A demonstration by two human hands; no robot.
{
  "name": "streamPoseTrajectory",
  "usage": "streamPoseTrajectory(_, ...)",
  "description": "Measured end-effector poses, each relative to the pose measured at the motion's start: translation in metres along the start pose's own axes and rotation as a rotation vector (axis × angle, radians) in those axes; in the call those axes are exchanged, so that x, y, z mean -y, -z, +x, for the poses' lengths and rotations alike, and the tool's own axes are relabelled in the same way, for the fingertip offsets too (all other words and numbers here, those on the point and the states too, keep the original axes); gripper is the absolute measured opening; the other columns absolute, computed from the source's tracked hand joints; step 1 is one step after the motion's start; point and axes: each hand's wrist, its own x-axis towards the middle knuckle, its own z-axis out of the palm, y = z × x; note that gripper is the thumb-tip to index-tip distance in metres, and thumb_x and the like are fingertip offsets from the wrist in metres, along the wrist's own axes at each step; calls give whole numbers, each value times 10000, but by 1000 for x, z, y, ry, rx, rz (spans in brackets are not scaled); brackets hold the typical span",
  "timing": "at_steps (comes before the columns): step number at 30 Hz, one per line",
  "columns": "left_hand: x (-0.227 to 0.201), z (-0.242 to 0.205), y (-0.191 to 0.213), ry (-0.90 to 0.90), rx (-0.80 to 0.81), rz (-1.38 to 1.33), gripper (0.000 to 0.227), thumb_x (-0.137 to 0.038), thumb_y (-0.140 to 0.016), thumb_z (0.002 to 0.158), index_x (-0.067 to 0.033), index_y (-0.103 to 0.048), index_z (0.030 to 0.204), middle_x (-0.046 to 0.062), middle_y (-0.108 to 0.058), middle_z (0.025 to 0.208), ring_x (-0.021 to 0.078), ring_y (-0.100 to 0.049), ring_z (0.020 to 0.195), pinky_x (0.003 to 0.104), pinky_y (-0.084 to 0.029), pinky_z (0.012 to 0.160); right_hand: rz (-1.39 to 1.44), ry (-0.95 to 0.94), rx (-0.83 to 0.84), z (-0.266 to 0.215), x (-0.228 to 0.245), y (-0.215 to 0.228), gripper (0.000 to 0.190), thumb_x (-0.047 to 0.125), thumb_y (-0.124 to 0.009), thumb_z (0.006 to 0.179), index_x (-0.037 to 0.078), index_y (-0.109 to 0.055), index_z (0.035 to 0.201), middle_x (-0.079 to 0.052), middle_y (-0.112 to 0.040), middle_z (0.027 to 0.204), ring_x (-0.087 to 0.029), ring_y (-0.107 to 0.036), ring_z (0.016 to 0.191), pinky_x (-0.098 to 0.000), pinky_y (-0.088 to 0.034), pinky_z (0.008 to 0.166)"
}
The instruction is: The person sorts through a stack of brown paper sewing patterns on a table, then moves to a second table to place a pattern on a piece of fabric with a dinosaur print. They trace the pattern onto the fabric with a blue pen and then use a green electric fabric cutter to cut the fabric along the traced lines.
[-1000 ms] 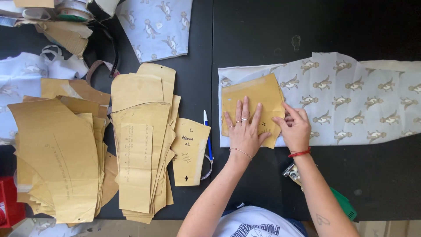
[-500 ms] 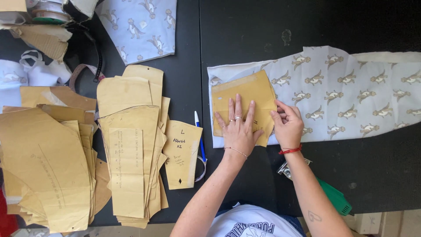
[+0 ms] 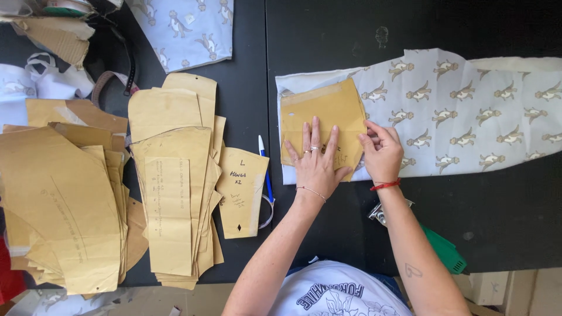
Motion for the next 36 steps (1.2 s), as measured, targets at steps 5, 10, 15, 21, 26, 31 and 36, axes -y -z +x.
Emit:
streamPoseTrajectory(5, 2, -5, -6, -5, -13, 24, 919, -553, -634, 673, -239, -136, 1378, 145, 59, 1440, 293, 70, 1332, 647, 15, 976, -39, 29, -1, 1, 0, 2, 250, 32, -672, 786, 66, -625, 1029, -67, -492, 830, -148, -589, 665, -206, -497, 557)
streamPoseTrajectory(10, 3, -10, -8, -7, -19, 64, 892, -592, -591, 694, -259, -127, 1380, 125, 51, 1444, 270, 66, 1335, 629, 27, 987, -39, 43, 34, -4, -6, 4, 296, 36, -699, 762, 66, -621, 1045, -83, -476, 868, -170, -586, 687, -223, -499, 579)
streamPoseTrajectory(15, 1, -9, -5, 19, 17, 134, 870, -631, -529, 714, -280, -95, 1380, 102, 60, 1445, 245, 76, 1332, 608, 36, 1003, -5, 64, 65, -5, -11, 3, 344, 14, -695, 757, 68, -606, 1085, -98, -447, 917, -171, -572, 698, -226, -499, 596)
streamPoseTrajectory(21, -2, -10, -1, 50, 74, 193, 843, -663, -455, 736, -292, -55, 1378, 88, 80, 1442, 236, 88, 1330, 601, 15, 1017, 3, 65, 91, -3, -12, 4, 357, -1, -690, 754, 70, -605, 1093, -93, -439, 926, -138, -549, 702, -197, -487, 607)
streamPoseTrajectory(26, -4, -11, 1, 58, 124, 185, 816, -652, -409, 771, -280, -15, 1382, 98, 122, 1437, 246, 114, 1327, 598, 37, 1011, -13, 53, 96, -4, -7, 5, 359, -2, -693, 756, 82, -609, 1094, -86, -443, 926, -132, -544, 704, -199, -486, 609)
streamPoseTrajectory(31, -6, -12, 4, 75, 138, 202, 818, -653, -407, 773, -279, -7, 1381, 99, 128, 1435, 251, 121, 1324, 597, 33, 1012, -5, 55, 95, -3, -9, 5, 361, -7, -690, 755, 85, -609, 1095, -77, -440, 924, -117, -537, 706, -189, -484, 609)
streamPoseTrajectory(36, -7, -14, 1, 86, 135, 203, 840, -665, -416, 763, -278, -2, 1381, 104, 118, 1437, 256, 110, 1326, 597, 29, 1010, 6, 35, 99, -4, -8, 5, 356, -8, -685, 760, 87, -608, 1094, -71, -431, 920, -104, -526, 700, -177, -480, 608)
